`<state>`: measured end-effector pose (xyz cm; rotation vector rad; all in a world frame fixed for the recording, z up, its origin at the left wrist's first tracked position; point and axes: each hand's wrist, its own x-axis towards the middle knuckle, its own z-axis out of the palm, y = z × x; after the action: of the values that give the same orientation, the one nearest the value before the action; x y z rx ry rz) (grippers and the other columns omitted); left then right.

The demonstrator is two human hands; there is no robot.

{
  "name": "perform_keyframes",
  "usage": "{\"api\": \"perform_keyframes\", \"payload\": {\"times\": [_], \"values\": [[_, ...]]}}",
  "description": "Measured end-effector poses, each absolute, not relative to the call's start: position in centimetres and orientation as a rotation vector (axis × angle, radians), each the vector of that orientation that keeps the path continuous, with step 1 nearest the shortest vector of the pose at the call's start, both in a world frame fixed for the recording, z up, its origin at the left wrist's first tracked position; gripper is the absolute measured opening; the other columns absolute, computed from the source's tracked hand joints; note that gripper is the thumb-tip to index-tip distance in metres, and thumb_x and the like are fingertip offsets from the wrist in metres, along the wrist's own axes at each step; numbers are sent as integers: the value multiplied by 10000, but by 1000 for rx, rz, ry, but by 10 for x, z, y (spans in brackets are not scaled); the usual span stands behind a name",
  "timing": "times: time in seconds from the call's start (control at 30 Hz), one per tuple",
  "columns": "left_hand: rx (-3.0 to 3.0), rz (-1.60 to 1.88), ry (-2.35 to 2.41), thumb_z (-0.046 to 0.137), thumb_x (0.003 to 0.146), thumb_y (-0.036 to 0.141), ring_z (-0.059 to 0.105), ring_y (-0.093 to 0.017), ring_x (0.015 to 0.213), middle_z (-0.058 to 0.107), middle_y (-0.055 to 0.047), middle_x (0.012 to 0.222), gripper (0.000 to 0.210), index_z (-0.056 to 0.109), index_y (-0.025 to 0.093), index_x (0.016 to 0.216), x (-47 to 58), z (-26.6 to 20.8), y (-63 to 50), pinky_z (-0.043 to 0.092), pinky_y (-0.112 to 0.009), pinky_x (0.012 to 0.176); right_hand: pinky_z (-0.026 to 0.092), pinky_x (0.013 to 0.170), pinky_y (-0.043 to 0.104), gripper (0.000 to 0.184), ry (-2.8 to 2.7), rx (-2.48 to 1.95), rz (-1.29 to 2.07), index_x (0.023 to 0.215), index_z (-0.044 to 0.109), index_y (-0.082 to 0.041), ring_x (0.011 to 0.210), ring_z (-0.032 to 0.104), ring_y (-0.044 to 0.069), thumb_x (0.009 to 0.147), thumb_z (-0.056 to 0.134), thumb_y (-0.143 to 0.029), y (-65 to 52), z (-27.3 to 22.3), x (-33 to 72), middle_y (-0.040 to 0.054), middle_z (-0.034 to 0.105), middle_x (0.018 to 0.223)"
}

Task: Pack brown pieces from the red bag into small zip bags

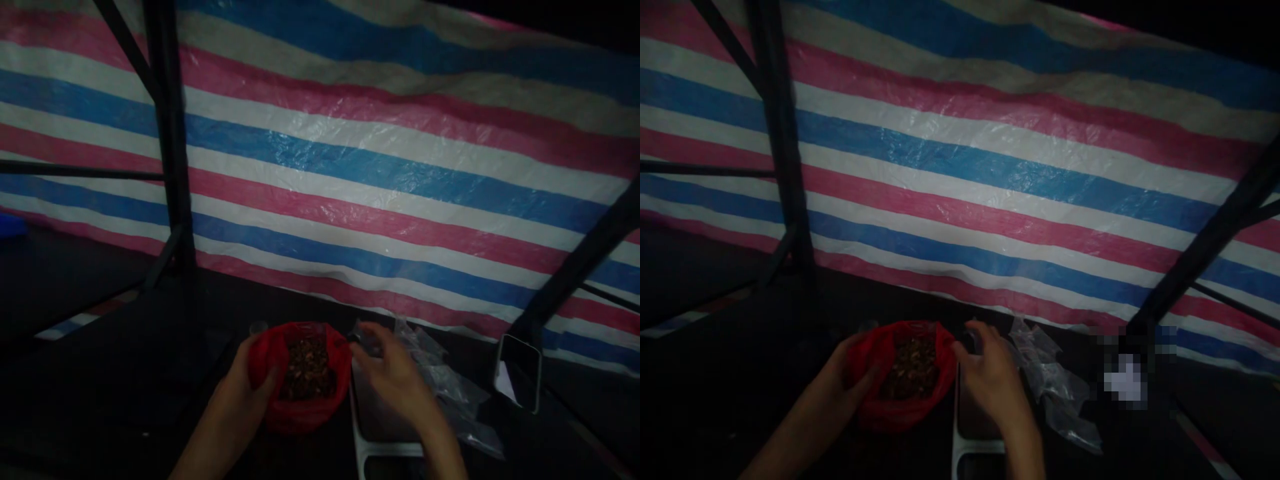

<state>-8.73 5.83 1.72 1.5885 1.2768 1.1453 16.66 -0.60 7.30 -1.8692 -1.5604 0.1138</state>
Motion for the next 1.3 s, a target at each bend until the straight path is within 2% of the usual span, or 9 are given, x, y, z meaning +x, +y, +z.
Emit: {"api": "perform_keyframes", "payload": {"times": [0.17,0.37,0.53,0.67,0.83,0.97,1.1,1.2,1.3], "values": [[1628,1331,1225,563,817,287,730,-268,1208,742,-100,1305,488,600,199,1295,-82,30,60,582,-413,1055,556,839,308,343,-1576,-1810,259,1061,758,-210,957,786,237,851,551,-34,16,69,122,70,823,1006],[1866,1481,1211,502,882,218,687,-253,1116,706,-71,1160,353,742,236,1140,-96,71,51,545,-425,1041,544,930,353,393,-1511,-1706,158,1132,723,-192,1034,757,243,880,466,-33,14,88,143,103,798,1125],[2183,1431,1288,556,854,166,557,-354,1304,553,-141,1358,464,743,251,1270,-104,87,41,474,-587,1115,511,1044,355,429,-1642,-1538,85,1067,737,-220,1147,712,214,874,422,-2,-8,99,134,75,770,1167],[2771,828,1118,464,922,107,459,-307,1483,554,-93,1530,505,708,306,1317,-107,109,39,356,-559,1231,533,1004,294,389,-2043,-1450,48,1179,727,-221,1156,719,172,1017,396,-96,3,105,107,73,771,1234],[2803,242,1136,431,938,63,786,-238,959,824,-84,1030,387,770,219,1042,-105,130,53,585,-368,858,576,864,372,281,-2452,-1598,22,1104,792,-197,949,805,288,1033,526,-255,34,121,100,121,841,1006],[2812,62,1253,550,980,138,788,-265,962,820,-97,980,220,766,170,953,-105,129,62,594,-449,900,588,817,411,245,-2585,-1833,-22,1018,824,-169,944,817,356,977,587,-215,36,135,115,183,843,983],[2766,22,1355,670,994,352,765,-256,1069,798,-96,1152,273,725,159,1180,-105,137,59,587,-509,989,596,850,412,323,-2606,-1976,-55,1199,787,-176,1056,798,371,900,664,-182,22,151,117,190,827,1126],[2735,85,1365,666,929,290,721,-355,1236,723,-203,1381,577,576,120,1473,-104,145,50,546,-544,1065,587,940,430,486,-2616,-2022,-66,1347,706,-190,1158,761,371,865,756,-226,9,160,110,180,787,1269],[2685,142,1342,672,862,295,700,-395,1277,673,-224,1471,750,492,98,1563,-103,143,37,551,-522,1073,559,1030,495,559,-2615,-2129,-114,1384,660,-140,1161,746,369,850,815,-195,0,159,100,203,753,1313]]}}
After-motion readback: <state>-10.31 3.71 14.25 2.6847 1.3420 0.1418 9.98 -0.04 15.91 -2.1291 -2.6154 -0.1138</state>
